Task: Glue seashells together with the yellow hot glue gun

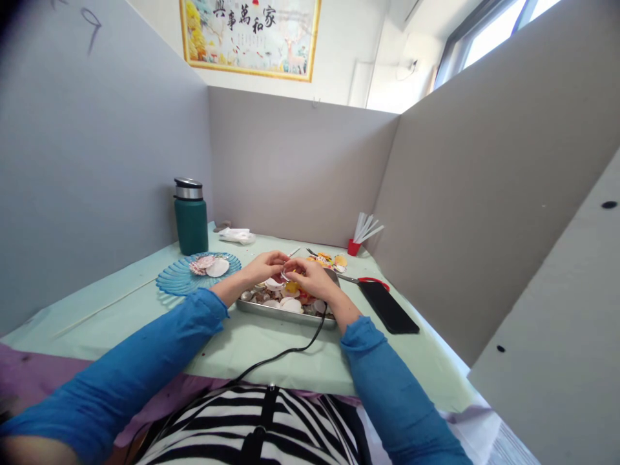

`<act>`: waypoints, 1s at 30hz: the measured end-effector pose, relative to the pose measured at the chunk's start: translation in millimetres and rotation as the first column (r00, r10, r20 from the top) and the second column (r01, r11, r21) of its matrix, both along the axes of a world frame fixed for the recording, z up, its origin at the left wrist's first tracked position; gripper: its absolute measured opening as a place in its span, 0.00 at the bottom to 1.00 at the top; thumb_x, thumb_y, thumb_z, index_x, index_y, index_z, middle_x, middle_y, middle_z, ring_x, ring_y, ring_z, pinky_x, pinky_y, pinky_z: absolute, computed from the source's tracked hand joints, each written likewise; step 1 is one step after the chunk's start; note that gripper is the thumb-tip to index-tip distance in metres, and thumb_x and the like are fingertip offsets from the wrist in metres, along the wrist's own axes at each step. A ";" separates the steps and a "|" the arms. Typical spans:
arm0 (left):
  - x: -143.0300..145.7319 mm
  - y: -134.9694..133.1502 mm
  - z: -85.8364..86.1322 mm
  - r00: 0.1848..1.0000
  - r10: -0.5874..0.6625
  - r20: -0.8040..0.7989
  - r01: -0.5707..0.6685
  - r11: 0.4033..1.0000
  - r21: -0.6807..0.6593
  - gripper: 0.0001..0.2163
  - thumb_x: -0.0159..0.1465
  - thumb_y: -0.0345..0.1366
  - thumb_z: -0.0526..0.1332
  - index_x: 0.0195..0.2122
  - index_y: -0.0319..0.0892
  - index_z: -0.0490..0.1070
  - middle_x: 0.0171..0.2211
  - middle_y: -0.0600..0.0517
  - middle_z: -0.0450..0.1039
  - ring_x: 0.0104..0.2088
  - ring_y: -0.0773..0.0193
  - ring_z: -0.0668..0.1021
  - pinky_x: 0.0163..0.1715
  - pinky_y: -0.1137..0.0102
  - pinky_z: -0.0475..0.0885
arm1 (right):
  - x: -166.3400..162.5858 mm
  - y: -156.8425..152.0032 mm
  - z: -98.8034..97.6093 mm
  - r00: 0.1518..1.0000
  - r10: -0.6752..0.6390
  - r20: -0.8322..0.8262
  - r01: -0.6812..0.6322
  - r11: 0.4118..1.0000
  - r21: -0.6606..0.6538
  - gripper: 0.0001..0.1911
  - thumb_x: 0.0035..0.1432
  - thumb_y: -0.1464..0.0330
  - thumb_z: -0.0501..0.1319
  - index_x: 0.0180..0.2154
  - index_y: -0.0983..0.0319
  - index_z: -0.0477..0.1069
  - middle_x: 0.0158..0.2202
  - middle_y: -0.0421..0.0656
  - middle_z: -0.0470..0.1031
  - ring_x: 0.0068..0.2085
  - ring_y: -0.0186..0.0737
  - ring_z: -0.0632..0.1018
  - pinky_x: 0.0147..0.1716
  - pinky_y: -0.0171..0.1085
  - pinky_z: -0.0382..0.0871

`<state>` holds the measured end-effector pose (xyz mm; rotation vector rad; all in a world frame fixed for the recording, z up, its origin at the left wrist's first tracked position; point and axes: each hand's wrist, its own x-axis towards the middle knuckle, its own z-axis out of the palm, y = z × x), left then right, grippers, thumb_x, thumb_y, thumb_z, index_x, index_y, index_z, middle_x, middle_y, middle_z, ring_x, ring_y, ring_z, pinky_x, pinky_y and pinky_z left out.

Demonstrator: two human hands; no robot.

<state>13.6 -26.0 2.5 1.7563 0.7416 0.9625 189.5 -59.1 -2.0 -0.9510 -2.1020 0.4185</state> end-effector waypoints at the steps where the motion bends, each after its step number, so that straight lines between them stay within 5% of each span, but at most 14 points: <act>1: 0.2 0.1 0.1 1.000 0.020 -0.002 -0.020 1.000 0.000 0.09 0.55 0.28 0.62 0.38 0.36 0.67 0.28 0.53 0.73 0.19 0.72 0.74 0.22 0.75 0.71 | 0.3 0.4 -0.1 1.000 -0.008 0.002 0.008 1.000 0.007 0.11 0.55 0.67 0.57 0.40 0.62 0.73 0.36 0.42 0.75 0.33 0.34 0.73 0.31 0.33 0.66; 11: 1.3 -1.3 1.5 0.997 0.064 0.035 -0.065 0.998 0.026 0.06 0.57 0.26 0.59 0.36 0.36 0.67 0.27 0.53 0.73 0.19 0.72 0.74 0.22 0.75 0.71 | 4.8 11.2 -5.6 0.971 -0.235 0.040 0.220 0.949 0.226 0.09 0.54 0.68 0.58 0.38 0.62 0.73 0.37 0.44 0.74 0.35 0.36 0.72 0.37 0.36 0.66; 19: 0.9 -6.6 4.2 0.998 -0.049 0.050 0.047 0.998 0.042 0.07 0.56 0.27 0.58 0.36 0.36 0.68 0.34 0.50 0.74 0.21 0.73 0.75 0.25 0.74 0.73 | 4.7 10.3 -7.7 0.972 -0.205 0.113 0.191 0.974 0.125 0.09 0.56 0.66 0.57 0.37 0.62 0.71 0.32 0.41 0.74 0.32 0.35 0.73 0.32 0.33 0.63; 30: 0.0 -5.5 3.5 0.999 0.027 -0.032 -0.025 0.998 0.057 0.08 0.54 0.27 0.60 0.36 0.35 0.71 0.29 0.51 0.74 0.23 0.70 0.76 0.22 0.76 0.72 | 2.2 3.4 -1.2 0.983 -0.153 0.104 0.149 0.988 0.046 0.12 0.57 0.61 0.57 0.34 0.63 0.71 0.27 0.39 0.72 0.28 0.32 0.70 0.26 0.31 0.60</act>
